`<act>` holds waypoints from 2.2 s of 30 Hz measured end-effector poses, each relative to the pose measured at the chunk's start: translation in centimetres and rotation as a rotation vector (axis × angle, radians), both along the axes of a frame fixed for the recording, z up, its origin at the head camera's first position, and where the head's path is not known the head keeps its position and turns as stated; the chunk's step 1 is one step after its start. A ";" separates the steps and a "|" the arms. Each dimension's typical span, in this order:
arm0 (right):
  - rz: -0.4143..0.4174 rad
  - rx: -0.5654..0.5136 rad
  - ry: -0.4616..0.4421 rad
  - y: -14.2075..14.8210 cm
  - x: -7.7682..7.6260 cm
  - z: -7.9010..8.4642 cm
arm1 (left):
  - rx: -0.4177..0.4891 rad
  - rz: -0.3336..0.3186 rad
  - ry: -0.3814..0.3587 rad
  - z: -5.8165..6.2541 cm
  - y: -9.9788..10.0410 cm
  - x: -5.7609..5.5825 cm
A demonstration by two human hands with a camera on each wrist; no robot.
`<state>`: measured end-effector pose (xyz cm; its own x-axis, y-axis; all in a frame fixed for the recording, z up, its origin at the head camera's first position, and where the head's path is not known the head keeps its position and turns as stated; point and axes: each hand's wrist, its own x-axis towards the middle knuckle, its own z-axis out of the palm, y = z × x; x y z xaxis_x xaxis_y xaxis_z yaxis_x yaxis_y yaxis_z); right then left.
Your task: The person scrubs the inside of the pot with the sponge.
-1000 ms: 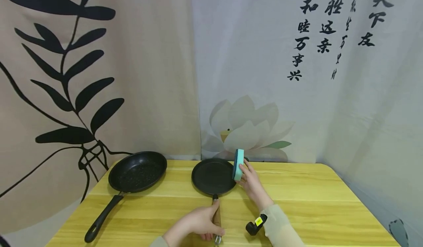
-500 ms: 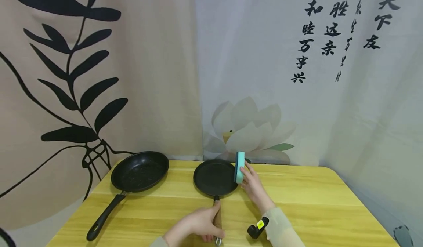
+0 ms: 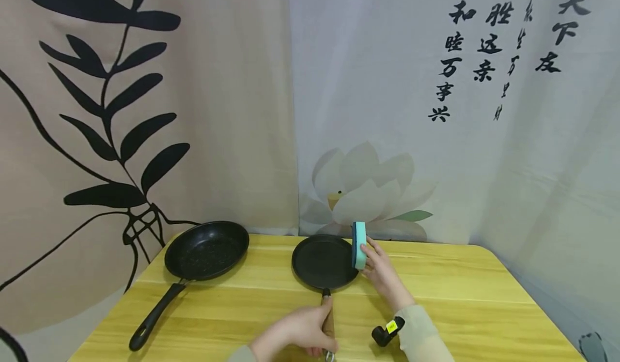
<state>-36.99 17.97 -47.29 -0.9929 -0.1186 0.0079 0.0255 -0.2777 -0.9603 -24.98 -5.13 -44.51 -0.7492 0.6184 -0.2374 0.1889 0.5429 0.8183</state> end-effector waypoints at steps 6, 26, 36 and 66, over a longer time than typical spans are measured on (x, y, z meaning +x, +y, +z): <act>0.004 -0.059 -0.018 1.8 -0.2 0.1 | 0.015 0.027 0.017 0.5 1.3 0.4; -0.097 -0.178 -0.077 8.3 0.2 -0.1 | -0.078 -0.132 0.023 -2.0 6.7 -1.4; -0.156 -0.143 -0.095 10.2 0.6 0.3 | -0.086 -0.148 0.036 -1.0 9.4 -1.4; -0.220 -0.163 -0.129 12.7 0.9 0.5 | -0.115 -0.001 -0.030 0.5 15.0 -3.0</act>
<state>-36.05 30.64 -46.74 -0.9888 0.0915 -0.1183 0.0663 -0.4405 -0.8953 -27.94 9.82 -44.02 -0.7403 0.5861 -0.3293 0.1654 0.6335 0.7558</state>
